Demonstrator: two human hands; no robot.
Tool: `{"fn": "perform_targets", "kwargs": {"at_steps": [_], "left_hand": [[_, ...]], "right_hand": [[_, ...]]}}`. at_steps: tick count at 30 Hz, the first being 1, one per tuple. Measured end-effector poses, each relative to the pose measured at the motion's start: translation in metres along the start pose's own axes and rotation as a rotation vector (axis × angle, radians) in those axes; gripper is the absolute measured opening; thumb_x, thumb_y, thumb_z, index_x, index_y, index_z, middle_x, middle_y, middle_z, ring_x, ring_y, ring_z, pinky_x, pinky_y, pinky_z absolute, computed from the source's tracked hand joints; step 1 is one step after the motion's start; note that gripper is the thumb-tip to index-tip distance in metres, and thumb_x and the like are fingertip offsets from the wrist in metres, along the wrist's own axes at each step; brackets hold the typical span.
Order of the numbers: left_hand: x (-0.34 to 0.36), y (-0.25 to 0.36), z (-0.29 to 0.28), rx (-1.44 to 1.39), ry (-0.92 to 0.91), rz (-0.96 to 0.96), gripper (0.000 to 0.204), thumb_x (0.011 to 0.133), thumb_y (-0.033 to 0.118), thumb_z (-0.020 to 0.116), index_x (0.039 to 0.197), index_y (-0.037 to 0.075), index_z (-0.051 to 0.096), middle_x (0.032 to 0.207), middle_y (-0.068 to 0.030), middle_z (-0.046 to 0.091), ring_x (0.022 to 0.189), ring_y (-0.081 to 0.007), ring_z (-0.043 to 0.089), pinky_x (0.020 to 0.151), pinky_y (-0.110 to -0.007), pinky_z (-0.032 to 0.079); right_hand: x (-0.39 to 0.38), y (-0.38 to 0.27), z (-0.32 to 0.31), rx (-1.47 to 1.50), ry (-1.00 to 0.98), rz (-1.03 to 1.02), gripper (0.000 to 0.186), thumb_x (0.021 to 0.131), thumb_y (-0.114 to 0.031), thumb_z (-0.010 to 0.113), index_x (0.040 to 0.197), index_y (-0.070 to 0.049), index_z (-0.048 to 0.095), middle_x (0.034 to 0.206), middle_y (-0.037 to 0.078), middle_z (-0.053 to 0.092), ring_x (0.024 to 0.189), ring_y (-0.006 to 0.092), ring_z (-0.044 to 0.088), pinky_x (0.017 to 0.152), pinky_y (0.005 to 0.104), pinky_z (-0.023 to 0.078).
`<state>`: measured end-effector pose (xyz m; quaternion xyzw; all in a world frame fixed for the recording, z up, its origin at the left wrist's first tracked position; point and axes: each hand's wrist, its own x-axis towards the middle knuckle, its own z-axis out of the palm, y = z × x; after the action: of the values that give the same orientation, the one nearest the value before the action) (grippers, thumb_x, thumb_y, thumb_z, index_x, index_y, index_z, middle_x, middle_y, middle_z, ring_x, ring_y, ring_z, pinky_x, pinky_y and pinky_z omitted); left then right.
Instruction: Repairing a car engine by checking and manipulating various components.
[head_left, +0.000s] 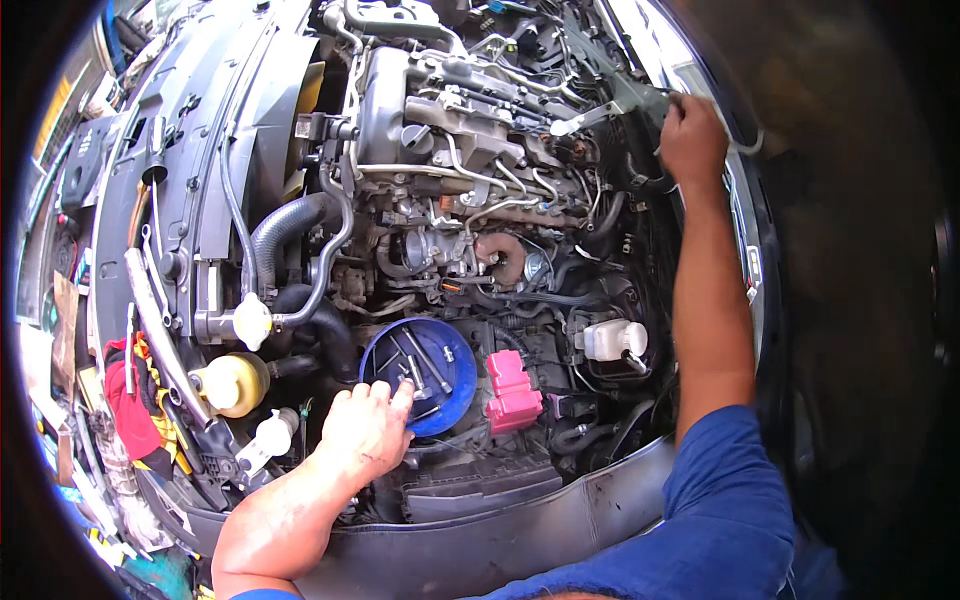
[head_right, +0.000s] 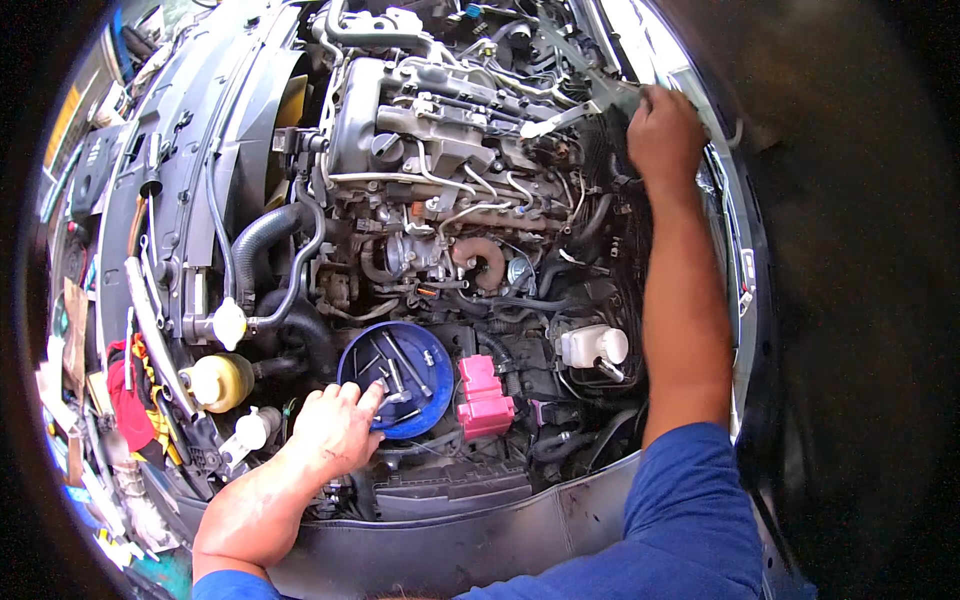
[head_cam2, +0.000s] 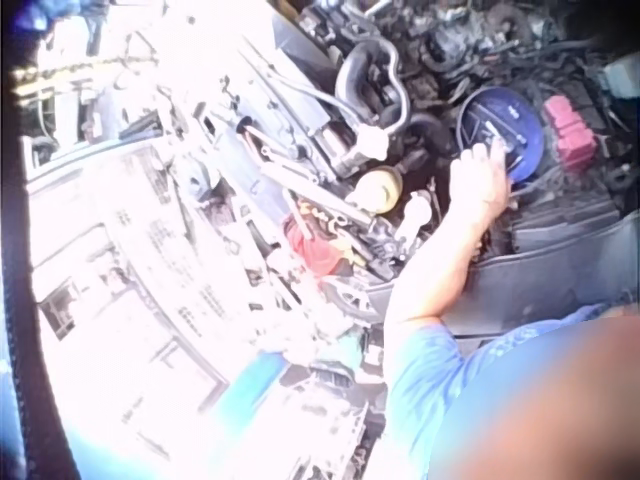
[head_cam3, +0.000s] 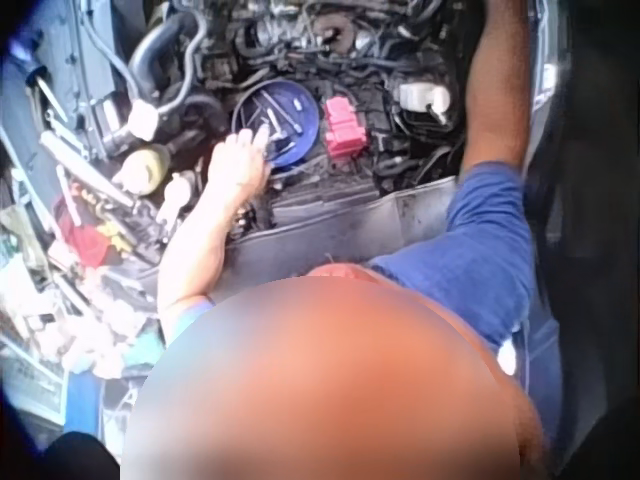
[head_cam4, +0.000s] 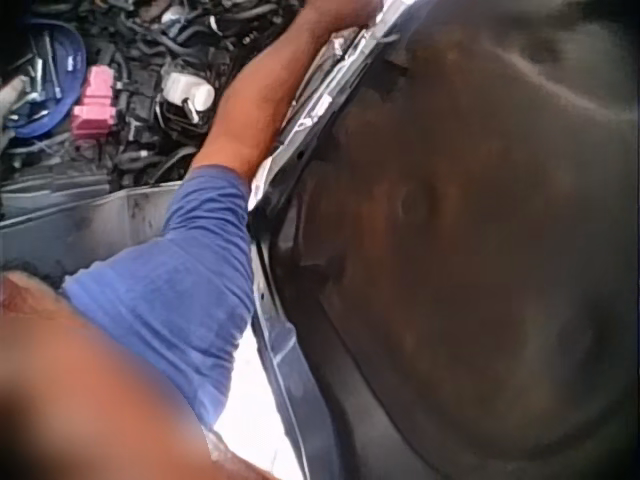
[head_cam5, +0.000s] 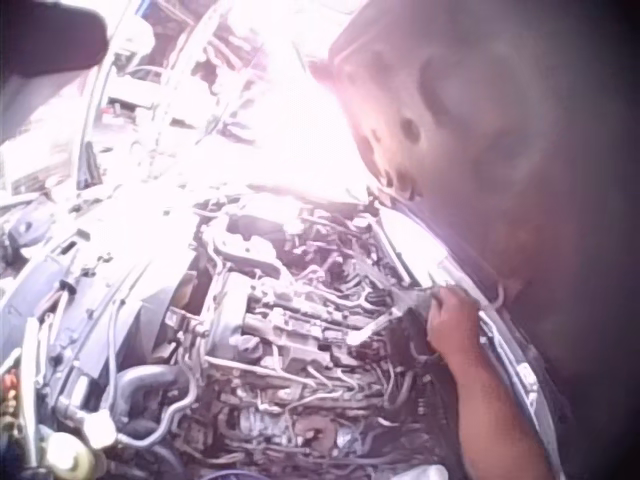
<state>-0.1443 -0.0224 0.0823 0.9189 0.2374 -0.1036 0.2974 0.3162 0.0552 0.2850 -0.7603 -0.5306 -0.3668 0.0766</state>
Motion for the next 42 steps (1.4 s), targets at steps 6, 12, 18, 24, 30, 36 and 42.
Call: {"fn": "perform_targets", "kwargs": {"at_steps": [6,12,18,24,30,36,42], "left_hand": [[0.007,-0.002,-0.002,-0.073,0.055,0.015,0.068,0.082,0.037,0.076,0.138,0.005,0.053,0.109,-0.0153,0.063,0.104,-0.0330,0.062,0.089,-0.045,0.050],[0.006,0.014,-0.018,-0.535,0.279,0.136,0.061,0.082,0.025,0.079,0.133,0.000,0.056,0.102,-0.0170,0.065,0.096,-0.0325,0.068,0.084,-0.040,0.056],[0.064,0.056,-0.056,-0.893,0.302,0.127,0.065,0.085,0.017,0.079,0.139,-0.003,0.050,0.102,-0.0081,0.065,0.092,-0.0155,0.062,0.084,-0.030,0.052],[0.181,0.109,-0.062,-1.559,0.148,-0.028,0.086,0.090,0.040,0.074,0.155,0.001,0.032,0.128,-0.0090,0.061,0.105,-0.0161,0.061,0.081,-0.031,0.048],[0.246,0.140,-0.064,-1.866,0.319,0.153,0.106,0.092,0.032,0.073,0.161,0.009,-0.004,0.149,-0.0110,0.046,0.126,-0.0194,0.050,0.090,-0.035,0.044],[0.256,0.149,-0.096,-1.783,0.416,0.181,0.104,0.093,0.029,0.071,0.159,0.001,-0.003,0.157,-0.0195,0.039,0.129,-0.0234,0.051,0.086,-0.032,0.048],[0.257,0.152,-0.086,-1.755,0.437,0.209,0.089,0.093,0.007,0.065,0.156,-0.007,0.003,0.147,-0.0225,0.048,0.127,-0.0223,0.052,0.094,-0.033,0.047]], "right_hand": [[-0.104,-0.020,-0.012,0.228,0.236,-0.011,0.014,0.090,-0.005,0.063,0.103,-0.004,0.068,0.100,0.014,0.067,0.095,0.0361,0.065,0.083,0.0447,0.053],[-0.165,-0.037,-0.009,0.294,0.308,0.033,0.015,0.089,0.000,0.064,0.104,-0.001,0.066,0.105,0.017,0.064,0.093,0.0357,0.065,0.078,0.0411,0.057],[-0.224,-0.069,-0.011,0.767,0.173,0.336,0.037,0.087,0.001,0.069,0.122,-0.002,0.057,0.121,0.016,0.055,0.104,0.0286,0.061,0.075,0.0339,0.060],[-0.263,-0.068,-0.013,0.938,-0.026,0.573,0.049,0.085,-0.003,0.072,0.129,-0.003,0.050,0.127,0.014,0.050,0.113,0.0254,0.057,0.083,0.0340,0.056],[-0.242,-0.057,-0.028,1.065,-0.321,0.708,0.045,0.086,-0.005,0.073,0.126,-0.001,0.054,0.119,0.014,0.063,0.102,0.0235,0.066,0.083,0.0325,0.056],[-0.150,-0.017,-0.067,0.791,-0.237,0.580,0.027,0.089,-0.019,0.072,0.104,0.002,0.067,0.091,0.018,0.072,0.084,0.0234,0.073,0.076,0.0350,0.056],[-0.032,-0.003,-0.008,0.514,-0.654,0.400,0.043,0.089,-0.031,0.074,0.110,0.007,0.068,0.095,0.012,0.074,0.082,0.0184,0.070,0.076,0.0338,0.055]]}}
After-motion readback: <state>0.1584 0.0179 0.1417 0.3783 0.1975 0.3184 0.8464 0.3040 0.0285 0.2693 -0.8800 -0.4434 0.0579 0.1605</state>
